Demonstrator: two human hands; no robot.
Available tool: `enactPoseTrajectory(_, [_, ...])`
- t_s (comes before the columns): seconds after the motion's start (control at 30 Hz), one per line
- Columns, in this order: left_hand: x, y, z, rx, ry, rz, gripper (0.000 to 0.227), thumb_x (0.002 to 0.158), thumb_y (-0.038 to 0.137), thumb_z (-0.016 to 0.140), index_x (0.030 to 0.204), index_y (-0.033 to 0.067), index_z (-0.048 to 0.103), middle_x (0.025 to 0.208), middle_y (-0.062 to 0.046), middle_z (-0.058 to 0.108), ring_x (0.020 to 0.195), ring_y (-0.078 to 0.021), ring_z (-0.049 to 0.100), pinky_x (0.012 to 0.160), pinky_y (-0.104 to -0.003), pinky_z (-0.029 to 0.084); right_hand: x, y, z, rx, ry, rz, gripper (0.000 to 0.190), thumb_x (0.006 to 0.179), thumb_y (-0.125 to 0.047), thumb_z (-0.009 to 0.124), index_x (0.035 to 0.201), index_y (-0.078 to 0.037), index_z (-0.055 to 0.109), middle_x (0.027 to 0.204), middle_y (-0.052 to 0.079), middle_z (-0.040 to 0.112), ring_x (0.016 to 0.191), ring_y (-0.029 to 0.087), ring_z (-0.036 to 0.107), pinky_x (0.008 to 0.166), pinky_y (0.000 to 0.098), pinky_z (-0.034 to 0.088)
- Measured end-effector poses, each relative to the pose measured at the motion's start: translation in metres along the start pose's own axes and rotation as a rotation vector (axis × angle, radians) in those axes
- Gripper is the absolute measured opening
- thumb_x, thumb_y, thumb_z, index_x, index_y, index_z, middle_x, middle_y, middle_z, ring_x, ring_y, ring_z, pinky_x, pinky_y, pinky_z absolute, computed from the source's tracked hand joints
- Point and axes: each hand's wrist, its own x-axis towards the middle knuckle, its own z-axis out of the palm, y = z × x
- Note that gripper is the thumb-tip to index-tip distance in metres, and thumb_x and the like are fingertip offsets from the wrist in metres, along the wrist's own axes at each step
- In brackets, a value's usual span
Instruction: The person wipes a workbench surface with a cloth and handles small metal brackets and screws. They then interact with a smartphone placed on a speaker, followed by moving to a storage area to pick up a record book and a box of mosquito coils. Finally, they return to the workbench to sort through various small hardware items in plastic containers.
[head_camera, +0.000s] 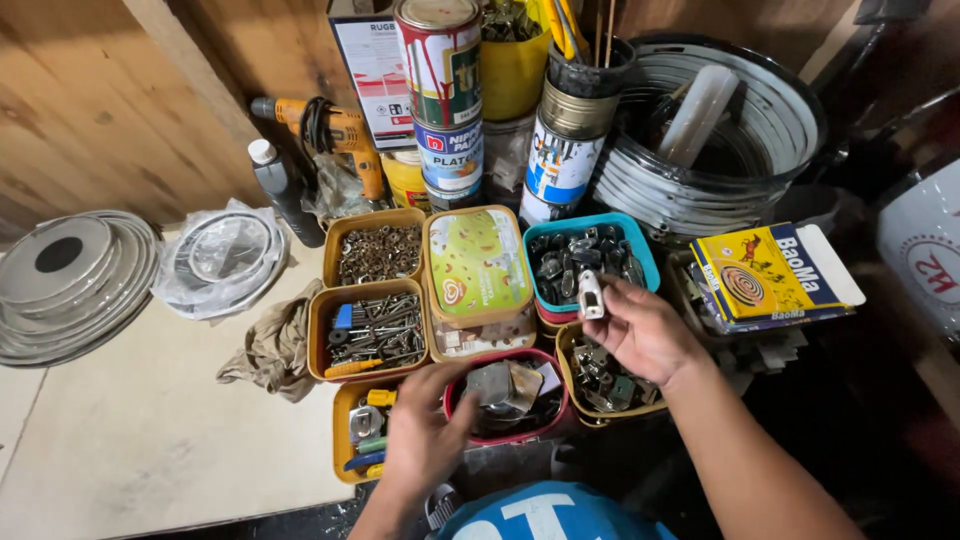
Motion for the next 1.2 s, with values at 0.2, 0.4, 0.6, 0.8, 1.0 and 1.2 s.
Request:
enactPoseTrajectory(0.2, [0.008, 0.036, 0.022, -0.226, -0.135, 0.131, 0.038, 0.090, 0.021, 0.072, 0.124, 0.0058, 0.068, 0.119, -0.012, 0.072, 0.076, -0.0175, 0.075, 0.051, -0.027, 0.062, -0.034, 0.015, 0.053, -1.192, 0.163, 0.035, 0.045, 0.085, -0.015, 0.076, 0.129, -0.016, 0.071, 0.119, 0.006, 0.078, 0.099, 0.019, 0.077, 0.091, 0.0331, 0.066])
enactPoseTrajectory(0.4, [-0.012, 0.012, 0.052, -0.196, -0.186, 0.241, 0.035, 0.088, 0.014, 0.078, 0.121, 0.0069, 0.071, 0.110, -0.011, 0.075, 0.091, -0.0257, 0.077, 0.079, -0.037, 0.064, -0.043, 0.065, 0.032, -0.966, -0.012, 0.221, 0.051, 0.076, -0.005, 0.090, 0.123, -0.009, 0.071, 0.093, 0.007, 0.074, 0.093, 0.016, 0.074, 0.083, 0.0297, 0.066])
enactPoseTrajectory(0.6, [-0.023, -0.008, 0.056, -0.207, -0.159, 0.068, 0.030, 0.091, 0.025, 0.074, 0.117, 0.0104, 0.076, 0.106, -0.007, 0.082, 0.094, -0.0194, 0.080, 0.076, -0.031, 0.063, -0.020, 0.033, 0.039, -1.415, 0.058, -0.062, 0.038, 0.090, -0.029, 0.074, 0.125, -0.016, 0.072, 0.122, 0.003, 0.078, 0.102, 0.016, 0.077, 0.090, 0.0254, 0.065])
enactPoseTrajectory(0.8, [-0.006, -0.013, 0.055, -0.217, 0.008, 0.090, 0.025, 0.086, 0.017, 0.076, 0.110, 0.0102, 0.076, 0.104, -0.007, 0.081, 0.087, -0.0150, 0.080, 0.062, -0.025, 0.070, 0.077, -0.022, -0.013, -1.839, 0.257, -0.472, 0.037, 0.097, -0.020, 0.065, 0.132, -0.007, 0.066, 0.137, 0.013, 0.067, 0.128, 0.035, 0.060, 0.111, 0.0515, 0.047])
enactPoseTrajectory(1.0, [0.045, -0.010, 0.044, -0.196, 0.101, -0.162, 0.022, 0.083, 0.022, 0.076, 0.103, 0.0169, 0.082, 0.096, -0.002, 0.084, 0.084, -0.0106, 0.077, 0.079, -0.025, 0.060, 0.101, -0.010, -0.037, -1.980, 0.306, -0.372, 0.041, 0.092, -0.015, 0.071, 0.133, -0.015, 0.068, 0.123, 0.016, 0.070, 0.117, 0.038, 0.060, 0.097, 0.0515, 0.054])
enactPoseTrajectory(1.2, [0.061, -0.007, 0.061, -0.231, 0.094, -0.044, 0.021, 0.086, 0.021, 0.076, 0.105, 0.0120, 0.080, 0.095, -0.005, 0.081, 0.082, -0.0136, 0.074, 0.072, -0.029, 0.064, 0.103, -0.012, -0.038, -1.850, 0.324, -0.287, 0.053, 0.088, -0.011, 0.075, 0.138, -0.011, 0.061, 0.128, 0.017, 0.066, 0.128, 0.037, 0.056, 0.112, 0.0495, 0.047])
